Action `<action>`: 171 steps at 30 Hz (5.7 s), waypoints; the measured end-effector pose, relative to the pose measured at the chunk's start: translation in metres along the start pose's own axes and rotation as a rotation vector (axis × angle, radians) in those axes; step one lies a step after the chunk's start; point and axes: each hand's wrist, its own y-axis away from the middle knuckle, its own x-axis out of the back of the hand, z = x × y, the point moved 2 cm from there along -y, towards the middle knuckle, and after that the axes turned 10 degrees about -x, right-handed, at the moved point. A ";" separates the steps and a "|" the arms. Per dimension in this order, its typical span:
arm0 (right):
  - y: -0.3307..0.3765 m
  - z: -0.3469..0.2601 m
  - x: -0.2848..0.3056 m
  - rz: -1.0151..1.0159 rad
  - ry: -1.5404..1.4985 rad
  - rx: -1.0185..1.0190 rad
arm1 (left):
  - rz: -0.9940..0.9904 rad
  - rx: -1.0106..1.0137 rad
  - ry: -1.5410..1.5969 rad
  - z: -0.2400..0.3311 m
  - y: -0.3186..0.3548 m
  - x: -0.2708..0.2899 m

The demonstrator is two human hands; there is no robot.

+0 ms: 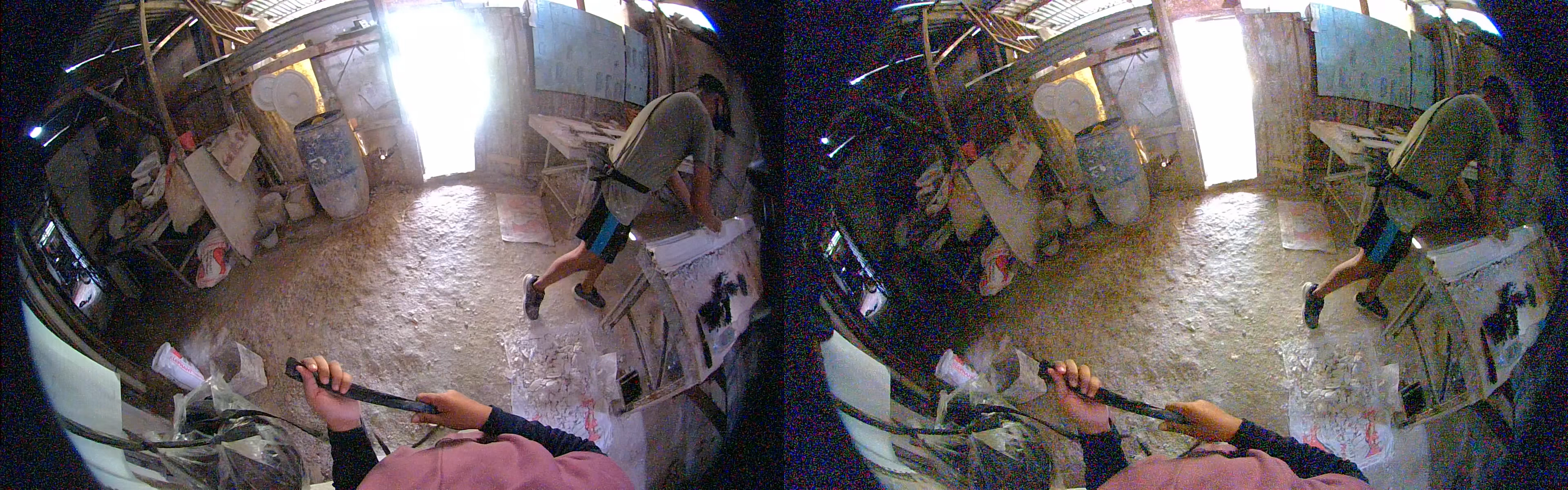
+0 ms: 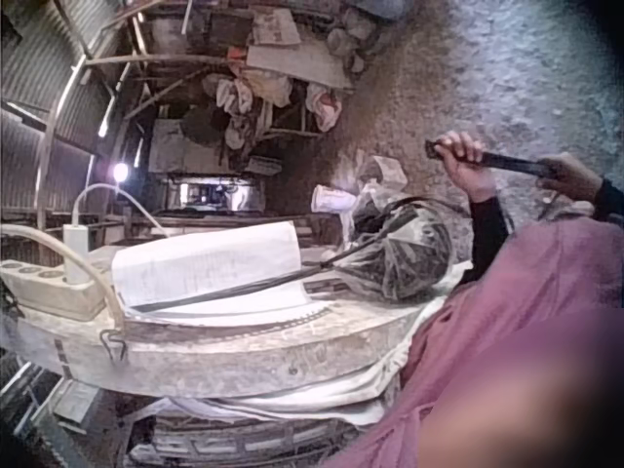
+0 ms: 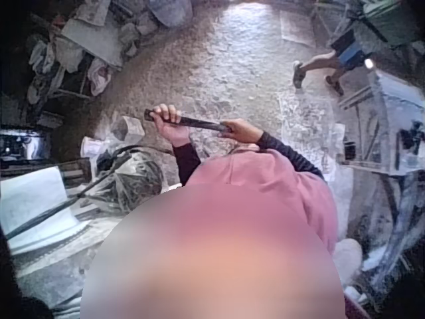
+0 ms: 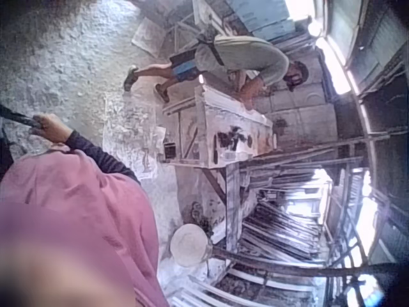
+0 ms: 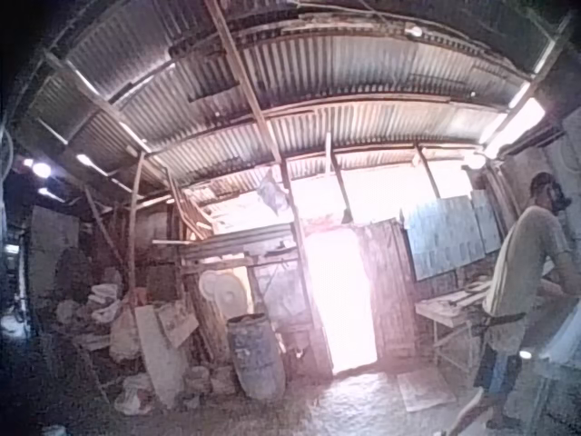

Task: The person sits on the floor and ties black cords into knots by hand. They repeatedly pick up cords, tie them, and place the finished knots on the table. Another person is visible in the background working at a separate table.

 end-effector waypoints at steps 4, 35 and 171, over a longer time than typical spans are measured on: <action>-0.001 0.001 0.002 -0.048 0.105 -0.065 | 0.055 -0.017 0.065 0.003 -0.003 0.013; 0.013 0.003 0.036 -0.128 -0.490 -0.343 | 0.195 0.367 -0.289 -0.010 -0.020 0.019; -0.007 0.005 0.010 -0.238 -0.381 -0.178 | -0.086 0.224 -0.008 -0.017 -0.003 -0.004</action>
